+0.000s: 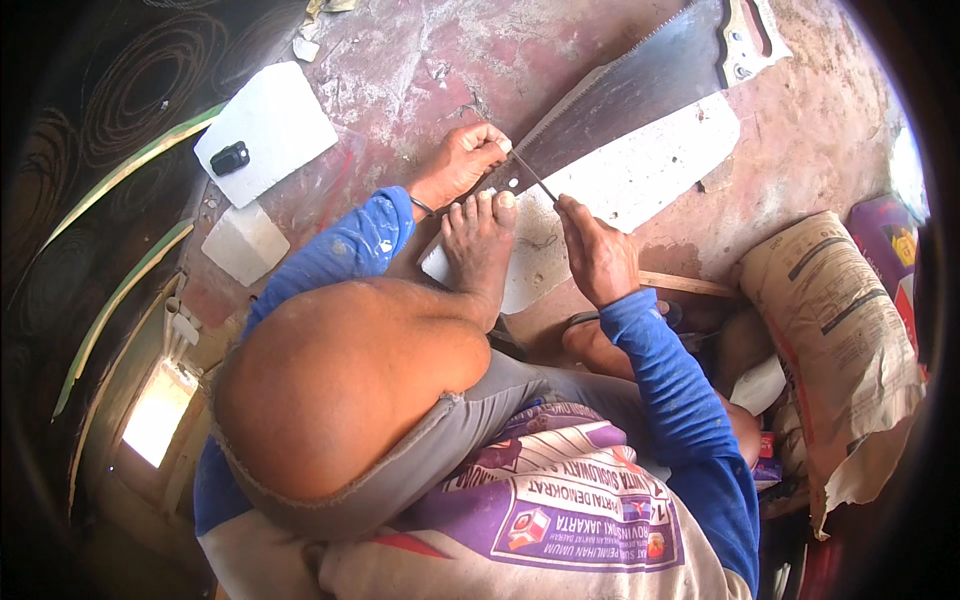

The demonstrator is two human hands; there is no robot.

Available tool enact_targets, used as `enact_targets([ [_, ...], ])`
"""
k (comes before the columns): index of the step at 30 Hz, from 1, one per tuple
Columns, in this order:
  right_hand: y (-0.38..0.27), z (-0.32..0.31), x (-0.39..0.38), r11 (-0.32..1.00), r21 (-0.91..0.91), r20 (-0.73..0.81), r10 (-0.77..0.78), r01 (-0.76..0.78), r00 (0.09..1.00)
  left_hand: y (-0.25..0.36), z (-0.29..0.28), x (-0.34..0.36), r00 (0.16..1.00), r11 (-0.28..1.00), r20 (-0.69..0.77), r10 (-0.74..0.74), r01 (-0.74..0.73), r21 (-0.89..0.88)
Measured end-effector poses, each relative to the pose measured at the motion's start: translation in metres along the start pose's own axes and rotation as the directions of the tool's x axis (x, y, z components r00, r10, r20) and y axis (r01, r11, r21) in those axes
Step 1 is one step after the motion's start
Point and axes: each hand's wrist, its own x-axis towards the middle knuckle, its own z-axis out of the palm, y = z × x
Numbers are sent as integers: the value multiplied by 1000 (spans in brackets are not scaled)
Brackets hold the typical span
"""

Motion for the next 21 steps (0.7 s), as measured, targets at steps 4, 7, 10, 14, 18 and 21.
enact_targets([
  [4, 0, -6, -1, 999, -14, 29, 37, -36, 999, -2, 3, 4, 1000, 998, 3, 0, 0, 58],
  [7, -5, -1, 13, 999, -28, 62, 39, -38, 997, -11, -7, 10, 998, 1000, -54, -19, 18, -6],
  [10, -9, 15, 43, 1000, -24, 19, 5, -5, 1000, -12, -29, 25, 994, 997, -89, -59, 55, -49],
  [14, -10, 17, 47, 998, 25, -28, -62, 62, 998, 1, -39, 23, 996, 999, -82, -35, 36, 17],
  [18, -5, 2, 14, 999, 30, 52, 27, -28, 998, -2, -13, 7, 1000, 999, -13, 3, -4, -40],
  [21, -3, -5, 4, 999, 2, 88, 49, -49, 995, -5, -3, 3, 1000, 999, -2, -18, 18, -45],
])
